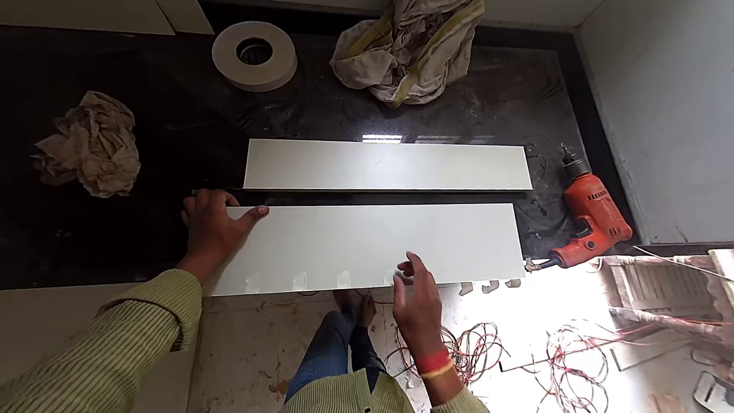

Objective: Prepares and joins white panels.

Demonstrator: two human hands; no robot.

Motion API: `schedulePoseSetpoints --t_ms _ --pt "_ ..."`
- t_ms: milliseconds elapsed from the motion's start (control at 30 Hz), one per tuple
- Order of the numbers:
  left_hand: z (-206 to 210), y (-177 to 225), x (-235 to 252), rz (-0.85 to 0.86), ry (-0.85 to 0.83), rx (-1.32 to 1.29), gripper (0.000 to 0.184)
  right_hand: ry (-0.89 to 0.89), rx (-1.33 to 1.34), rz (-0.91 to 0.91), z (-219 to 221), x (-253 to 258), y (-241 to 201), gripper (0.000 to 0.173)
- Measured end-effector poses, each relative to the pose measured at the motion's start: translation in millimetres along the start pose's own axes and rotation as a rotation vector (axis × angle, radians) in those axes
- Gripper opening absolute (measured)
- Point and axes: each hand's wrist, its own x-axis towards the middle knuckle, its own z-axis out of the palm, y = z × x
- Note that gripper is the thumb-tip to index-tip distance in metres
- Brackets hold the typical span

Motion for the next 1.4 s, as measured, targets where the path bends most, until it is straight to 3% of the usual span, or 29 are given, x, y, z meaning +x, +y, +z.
schedulePoseSetpoints --t_ms 200,600,767,933,1067,1200,1400 --pt "2 -1 1 -0.017 0.003 0.007 0.069 0.078 -0.143 -0.012 29 -4 -9 0.037" --pt "5 -6 3 -0.02 0.018 -0.001 0.073 0.09 -0.149 -0.043 23 1 -6 0.022" --pt "5 -7 3 -0.019 0.024 -0.013 0.074 0.125 -0.109 -0.019 27 -4 -3 0.036" --pt "5 -8 3 -0.001 0.039 -0.02 0.075 0.152 -0.137 -0.033 31 -6 -3 0.025" --pt "5 -8 3 -0.001 0.04 -0.017 0.075 0.154 -0.131 -0.046 29 -5 0 0.031" --pt "4 -8 3 -0.008 0.039 -0.015 0.074 0.134 -0.302 -0.036 37 4 -9 0.016" --pt "3 -9 3 -0.015 0.032 -0.026 0.075 -0.007 0.032 -0.204 16 -25 21 0.01"
